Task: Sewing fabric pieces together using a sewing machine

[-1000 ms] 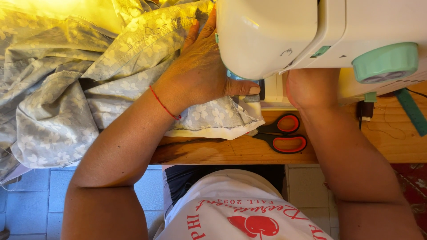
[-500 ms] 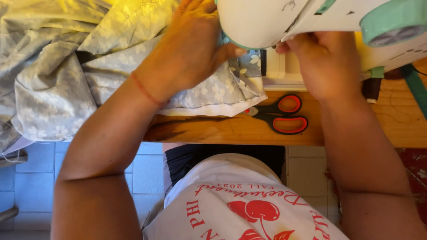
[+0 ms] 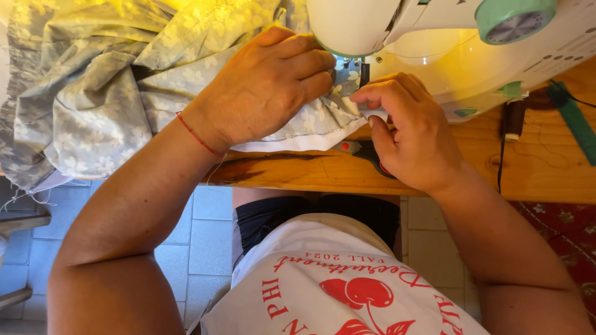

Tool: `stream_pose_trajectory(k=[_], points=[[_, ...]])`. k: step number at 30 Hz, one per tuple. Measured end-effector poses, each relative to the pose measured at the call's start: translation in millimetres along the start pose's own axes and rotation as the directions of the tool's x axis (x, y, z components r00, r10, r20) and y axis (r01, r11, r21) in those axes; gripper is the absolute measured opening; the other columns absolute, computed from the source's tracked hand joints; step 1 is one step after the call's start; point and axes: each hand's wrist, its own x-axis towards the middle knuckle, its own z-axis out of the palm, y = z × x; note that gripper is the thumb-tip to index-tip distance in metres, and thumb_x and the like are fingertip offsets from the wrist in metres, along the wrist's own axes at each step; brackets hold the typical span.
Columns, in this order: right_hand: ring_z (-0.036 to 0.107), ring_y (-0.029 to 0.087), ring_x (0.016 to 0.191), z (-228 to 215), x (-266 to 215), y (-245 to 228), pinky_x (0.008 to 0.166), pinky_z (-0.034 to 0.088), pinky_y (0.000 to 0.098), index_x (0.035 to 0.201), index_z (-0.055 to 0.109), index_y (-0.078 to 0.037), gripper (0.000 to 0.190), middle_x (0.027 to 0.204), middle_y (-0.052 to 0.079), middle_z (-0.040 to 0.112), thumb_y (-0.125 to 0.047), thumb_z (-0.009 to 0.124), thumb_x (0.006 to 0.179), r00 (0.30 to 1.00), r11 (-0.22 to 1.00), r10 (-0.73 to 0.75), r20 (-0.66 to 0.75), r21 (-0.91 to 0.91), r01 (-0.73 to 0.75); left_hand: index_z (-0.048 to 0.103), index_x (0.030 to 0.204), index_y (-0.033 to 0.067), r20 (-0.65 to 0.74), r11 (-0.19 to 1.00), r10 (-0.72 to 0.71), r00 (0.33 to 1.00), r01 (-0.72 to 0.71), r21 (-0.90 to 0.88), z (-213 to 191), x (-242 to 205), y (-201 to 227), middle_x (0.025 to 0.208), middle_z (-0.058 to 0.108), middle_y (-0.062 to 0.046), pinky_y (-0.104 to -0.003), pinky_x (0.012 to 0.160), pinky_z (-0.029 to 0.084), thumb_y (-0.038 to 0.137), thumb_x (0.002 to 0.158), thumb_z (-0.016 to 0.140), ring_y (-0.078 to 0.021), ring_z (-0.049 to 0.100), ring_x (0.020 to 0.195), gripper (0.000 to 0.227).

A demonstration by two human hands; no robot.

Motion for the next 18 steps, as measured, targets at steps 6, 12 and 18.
stream_pose_trajectory(k=[6,12,18], points=[[0.065,0.047,0.127,-1,14,-5,0.114,0.056,0.0565,0.154,0.079,0.0,0.051,0.138,0.025,0.063,0.018,0.069,0.106,0.994,0.991,-0.11,-0.011,-0.076,0.109,0.051,0.099,0.0066,0.062,0.894,-0.071,0.996,0.091,-0.438,-57,-10,11,0.092,0.055,-0.011,-0.051,0.102,0.048,0.0,0.089,0.064,-0.04,0.056,0.086,0.018],[0.078,0.045,0.123,1,37,-13,0.11,0.062,0.0527,0.131,0.08,0.007,0.016,0.132,0.025,0.081,0.012,0.068,0.121,0.987,0.992,-0.125,-0.097,-0.01,0.125,0.058,0.103,0.0233,0.27,0.937,-0.298,0.916,0.226,0.266,-131,-27,35,0.093,0.06,0.0,-0.043,0.085,0.042,0.019,0.098,0.072,-0.029,0.069,0.086,0.016],[0.082,0.046,0.124,16,36,-12,0.111,0.063,0.0552,0.164,0.069,0.002,0.047,0.151,0.024,0.084,0.009,0.067,0.118,0.994,0.991,-0.098,-0.052,-0.096,0.093,0.07,0.106,0.0282,0.207,0.658,-0.506,0.837,0.219,0.721,-116,-54,49,0.1,0.067,0.006,-0.034,0.083,0.049,0.014,0.11,0.072,-0.0196,0.068,0.092,0.015]])
